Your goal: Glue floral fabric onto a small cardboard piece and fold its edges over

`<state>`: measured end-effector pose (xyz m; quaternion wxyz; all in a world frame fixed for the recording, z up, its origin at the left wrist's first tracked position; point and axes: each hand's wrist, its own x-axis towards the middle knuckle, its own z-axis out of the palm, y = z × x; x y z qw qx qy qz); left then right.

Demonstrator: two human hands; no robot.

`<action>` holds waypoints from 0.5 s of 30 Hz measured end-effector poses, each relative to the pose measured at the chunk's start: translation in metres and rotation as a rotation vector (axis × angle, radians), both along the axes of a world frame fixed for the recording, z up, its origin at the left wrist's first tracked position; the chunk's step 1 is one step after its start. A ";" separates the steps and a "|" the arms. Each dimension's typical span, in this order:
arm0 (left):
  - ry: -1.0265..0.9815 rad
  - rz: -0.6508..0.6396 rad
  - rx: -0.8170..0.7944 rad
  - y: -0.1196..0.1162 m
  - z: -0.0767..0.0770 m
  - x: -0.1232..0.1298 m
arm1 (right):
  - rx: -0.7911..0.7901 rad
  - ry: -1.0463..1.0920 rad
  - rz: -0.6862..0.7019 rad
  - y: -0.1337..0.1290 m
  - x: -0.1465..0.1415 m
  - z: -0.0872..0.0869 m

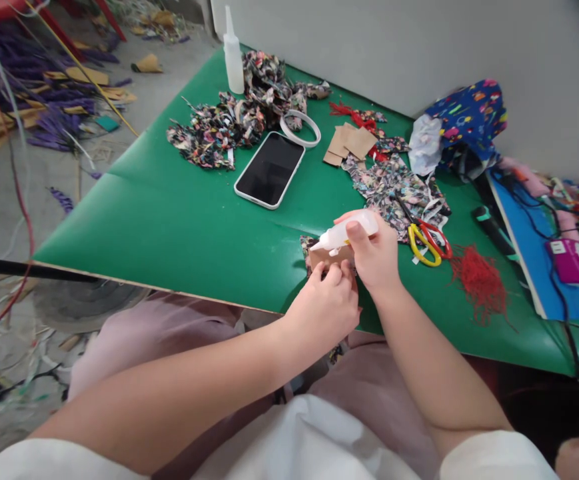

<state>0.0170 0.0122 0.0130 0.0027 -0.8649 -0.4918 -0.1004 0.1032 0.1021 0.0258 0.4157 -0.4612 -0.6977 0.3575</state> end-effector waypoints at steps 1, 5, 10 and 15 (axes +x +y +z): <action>-0.003 0.000 -0.003 0.000 0.000 0.000 | -0.002 0.002 0.002 0.000 0.000 0.000; -0.013 0.004 -0.002 -0.001 -0.001 0.001 | -0.013 0.023 0.016 0.000 0.000 -0.002; -0.008 0.005 0.003 -0.001 -0.001 0.000 | -0.021 0.014 0.006 0.001 0.000 -0.002; -0.004 0.007 0.015 -0.001 -0.001 0.000 | -0.025 0.023 0.008 0.002 0.001 -0.002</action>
